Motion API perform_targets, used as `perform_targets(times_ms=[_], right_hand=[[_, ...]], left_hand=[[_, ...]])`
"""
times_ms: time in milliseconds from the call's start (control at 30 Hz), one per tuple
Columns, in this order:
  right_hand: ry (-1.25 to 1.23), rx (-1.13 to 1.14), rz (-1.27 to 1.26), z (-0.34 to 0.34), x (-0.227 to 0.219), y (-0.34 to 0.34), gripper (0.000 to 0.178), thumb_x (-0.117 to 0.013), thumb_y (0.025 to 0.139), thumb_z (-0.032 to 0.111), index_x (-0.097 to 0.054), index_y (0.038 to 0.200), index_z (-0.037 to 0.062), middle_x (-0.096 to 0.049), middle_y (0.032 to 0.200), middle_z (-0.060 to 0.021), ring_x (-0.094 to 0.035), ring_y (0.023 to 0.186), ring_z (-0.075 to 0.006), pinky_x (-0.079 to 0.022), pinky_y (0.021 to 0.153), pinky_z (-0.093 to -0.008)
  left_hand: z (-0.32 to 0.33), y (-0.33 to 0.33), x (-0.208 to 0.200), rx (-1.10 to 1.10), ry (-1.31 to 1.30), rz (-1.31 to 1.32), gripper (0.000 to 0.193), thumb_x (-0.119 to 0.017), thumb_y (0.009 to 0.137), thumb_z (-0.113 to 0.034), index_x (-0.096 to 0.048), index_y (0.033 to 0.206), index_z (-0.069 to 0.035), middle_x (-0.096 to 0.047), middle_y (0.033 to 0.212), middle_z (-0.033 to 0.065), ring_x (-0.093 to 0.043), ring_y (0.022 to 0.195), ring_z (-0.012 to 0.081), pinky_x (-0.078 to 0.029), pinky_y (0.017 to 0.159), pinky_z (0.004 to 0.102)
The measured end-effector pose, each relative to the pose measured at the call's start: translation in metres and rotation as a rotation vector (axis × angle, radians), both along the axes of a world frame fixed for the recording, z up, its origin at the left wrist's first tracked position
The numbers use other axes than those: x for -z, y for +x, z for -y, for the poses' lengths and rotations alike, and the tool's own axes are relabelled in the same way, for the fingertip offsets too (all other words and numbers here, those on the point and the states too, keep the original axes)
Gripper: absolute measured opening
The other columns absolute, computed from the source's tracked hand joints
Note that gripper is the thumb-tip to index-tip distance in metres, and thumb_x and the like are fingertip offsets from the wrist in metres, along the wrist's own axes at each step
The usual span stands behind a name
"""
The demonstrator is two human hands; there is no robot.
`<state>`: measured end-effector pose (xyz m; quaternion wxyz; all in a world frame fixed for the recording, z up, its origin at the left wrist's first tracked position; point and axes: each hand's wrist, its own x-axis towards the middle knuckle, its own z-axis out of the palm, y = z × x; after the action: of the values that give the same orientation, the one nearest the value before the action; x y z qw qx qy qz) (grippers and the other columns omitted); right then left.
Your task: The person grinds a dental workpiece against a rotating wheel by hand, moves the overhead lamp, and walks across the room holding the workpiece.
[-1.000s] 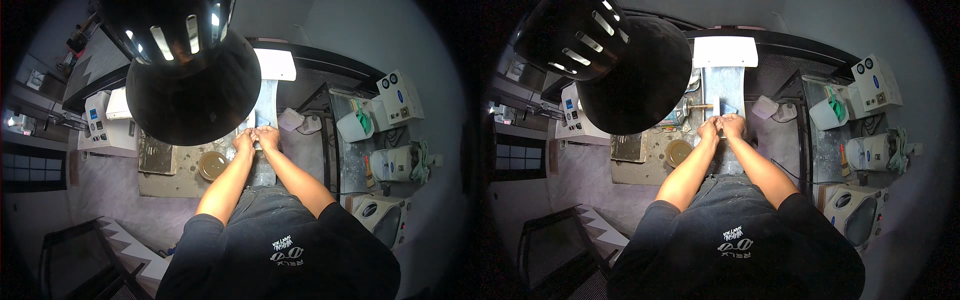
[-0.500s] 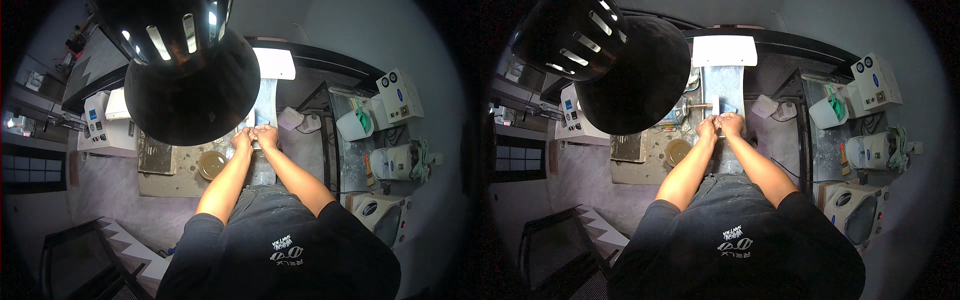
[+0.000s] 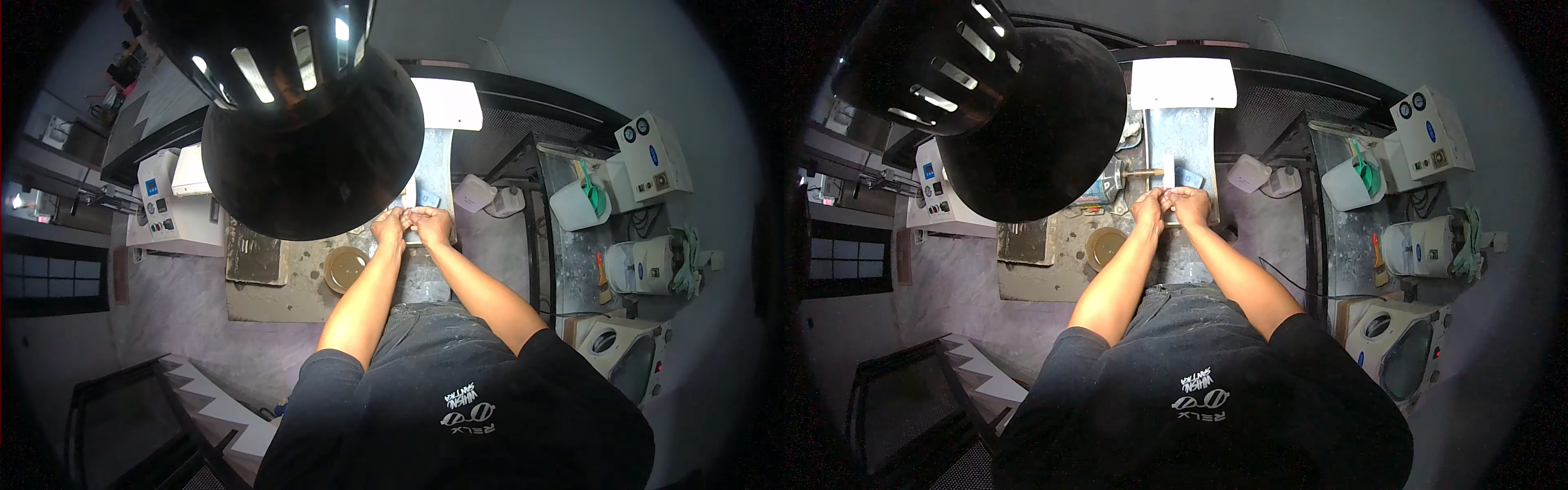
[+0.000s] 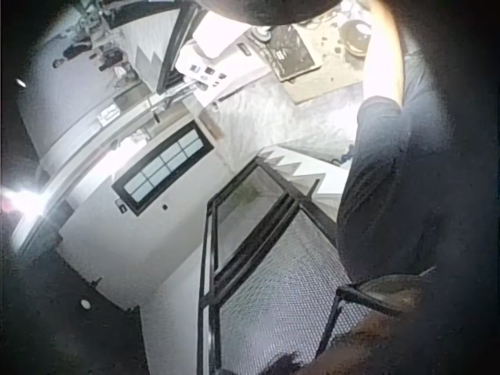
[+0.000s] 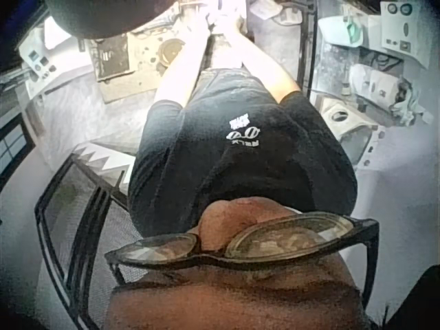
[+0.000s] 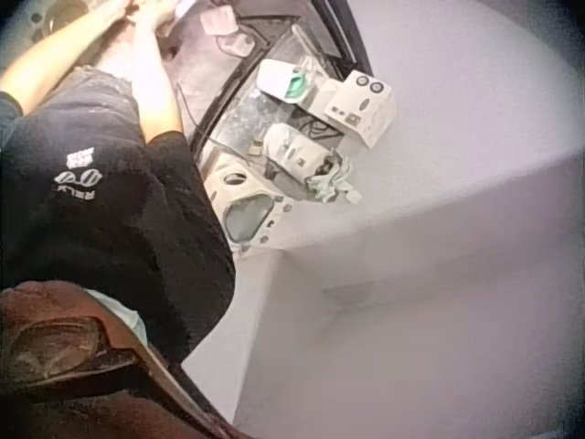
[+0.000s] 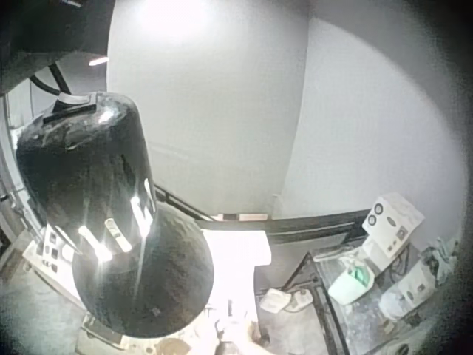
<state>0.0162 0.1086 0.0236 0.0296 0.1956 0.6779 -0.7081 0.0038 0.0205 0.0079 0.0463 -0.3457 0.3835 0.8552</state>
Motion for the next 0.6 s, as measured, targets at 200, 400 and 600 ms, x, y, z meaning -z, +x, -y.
perform_targets(times_ms=[200, 400, 600], right_hand=[[0.112, 0.001, -0.007, 0.001, 0.0, 0.001, 0.008, -0.062, 0.077, 0.001, -0.067, 0.082, -0.0032, -0.067, 0.076, -0.0071, -0.062, 0.064, -0.0104, -0.05, 0.055, -0.0205], [0.081, 0.009, 0.0, 0.005, 0.0, -0.004, 0.008, -0.061, 0.077, 0.0, -0.067, 0.082, -0.0031, -0.067, 0.076, -0.0069, -0.062, 0.064, -0.0101, -0.049, 0.055, -0.02], [-0.118, -0.003, -0.069, -0.01, 0.026, -0.008, 0.008, -0.061, 0.078, -0.004, -0.063, 0.082, -0.0103, -0.065, 0.072, -0.0125, -0.061, 0.06, -0.014, -0.047, 0.052, -0.0204]], left_hand=[[0.002, -0.002, 0.006, 0.024, 0.003, -0.05, 0.009, -0.053, 0.081, 0.004, -0.054, 0.087, 0.01, -0.06, 0.079, 0.0154, -0.063, 0.064, 0.0209, -0.057, 0.056, 0.029], [0.002, -0.008, 0.01, -0.005, -0.015, -0.038, 0.007, -0.054, 0.08, 0.003, -0.056, 0.084, 0.008, -0.06, 0.073, 0.0139, -0.061, 0.058, 0.019, -0.054, 0.05, 0.0263], [-0.009, -0.004, 0.0, 0.015, -0.094, -0.021, 0.006, -0.053, 0.077, 0.003, -0.058, 0.074, 0.006, -0.06, 0.07, 0.0133, -0.058, 0.053, 0.0182, -0.048, 0.045, 0.0272]])
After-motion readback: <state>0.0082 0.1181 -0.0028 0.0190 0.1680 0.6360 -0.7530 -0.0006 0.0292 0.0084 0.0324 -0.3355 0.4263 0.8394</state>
